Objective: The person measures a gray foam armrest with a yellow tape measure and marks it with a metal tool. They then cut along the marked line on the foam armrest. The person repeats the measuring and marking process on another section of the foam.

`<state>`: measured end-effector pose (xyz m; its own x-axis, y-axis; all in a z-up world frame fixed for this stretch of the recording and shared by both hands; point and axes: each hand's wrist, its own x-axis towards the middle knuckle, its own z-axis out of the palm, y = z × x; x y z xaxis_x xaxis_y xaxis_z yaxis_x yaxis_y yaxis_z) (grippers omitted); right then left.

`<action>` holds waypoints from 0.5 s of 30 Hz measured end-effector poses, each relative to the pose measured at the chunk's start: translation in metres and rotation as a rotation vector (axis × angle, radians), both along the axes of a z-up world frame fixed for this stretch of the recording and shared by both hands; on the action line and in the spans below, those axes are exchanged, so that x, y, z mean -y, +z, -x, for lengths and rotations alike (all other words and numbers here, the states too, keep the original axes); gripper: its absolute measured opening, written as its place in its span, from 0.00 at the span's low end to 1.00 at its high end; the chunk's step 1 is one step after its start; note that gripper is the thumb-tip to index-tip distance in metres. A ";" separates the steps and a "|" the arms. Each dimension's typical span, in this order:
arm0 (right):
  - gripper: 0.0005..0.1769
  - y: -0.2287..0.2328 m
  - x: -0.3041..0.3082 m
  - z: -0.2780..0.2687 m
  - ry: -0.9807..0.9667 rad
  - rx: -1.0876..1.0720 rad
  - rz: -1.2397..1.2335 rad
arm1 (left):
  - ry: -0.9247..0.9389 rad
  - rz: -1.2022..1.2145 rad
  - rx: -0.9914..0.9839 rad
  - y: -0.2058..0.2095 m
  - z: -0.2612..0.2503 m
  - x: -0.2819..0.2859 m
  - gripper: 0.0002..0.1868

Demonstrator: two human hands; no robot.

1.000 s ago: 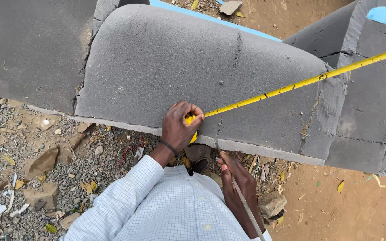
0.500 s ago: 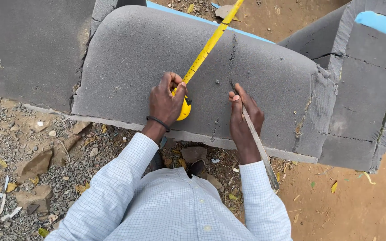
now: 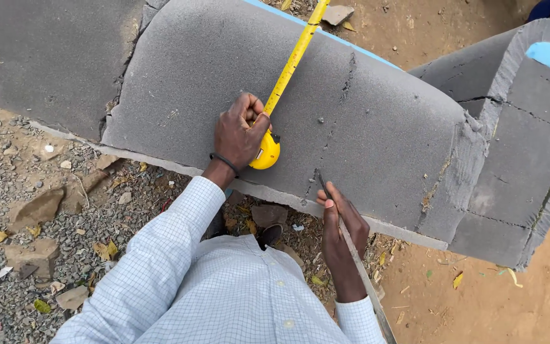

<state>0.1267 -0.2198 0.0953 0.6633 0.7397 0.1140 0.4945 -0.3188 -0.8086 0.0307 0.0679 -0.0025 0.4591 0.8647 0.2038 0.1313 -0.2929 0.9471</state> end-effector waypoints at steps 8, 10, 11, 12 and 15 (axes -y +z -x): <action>0.21 -0.015 -0.113 -0.119 -0.016 0.193 -0.268 | -0.032 -0.021 0.059 -0.001 -0.001 -0.002 0.04; 0.20 -0.020 -0.135 -0.133 -0.010 0.211 -0.328 | -0.029 -0.001 0.059 0.000 0.000 -0.002 0.04; 0.20 -0.024 -0.132 -0.128 -0.008 0.211 -0.330 | -0.028 -0.002 0.059 -0.001 -0.001 -0.002 0.04; 0.20 -0.028 -0.129 -0.123 -0.022 0.213 -0.304 | -0.025 -0.006 0.061 -0.002 -0.001 -0.003 0.04; 0.21 -0.032 -0.099 -0.084 -0.041 0.178 -0.240 | -0.015 0.000 0.065 -0.002 0.000 -0.003 0.05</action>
<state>0.2106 -0.1209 0.0633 0.6462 0.6504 0.3993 0.6255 -0.1517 -0.7653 0.0312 0.0704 -0.0046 0.4578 0.8579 0.2333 0.0649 -0.2940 0.9536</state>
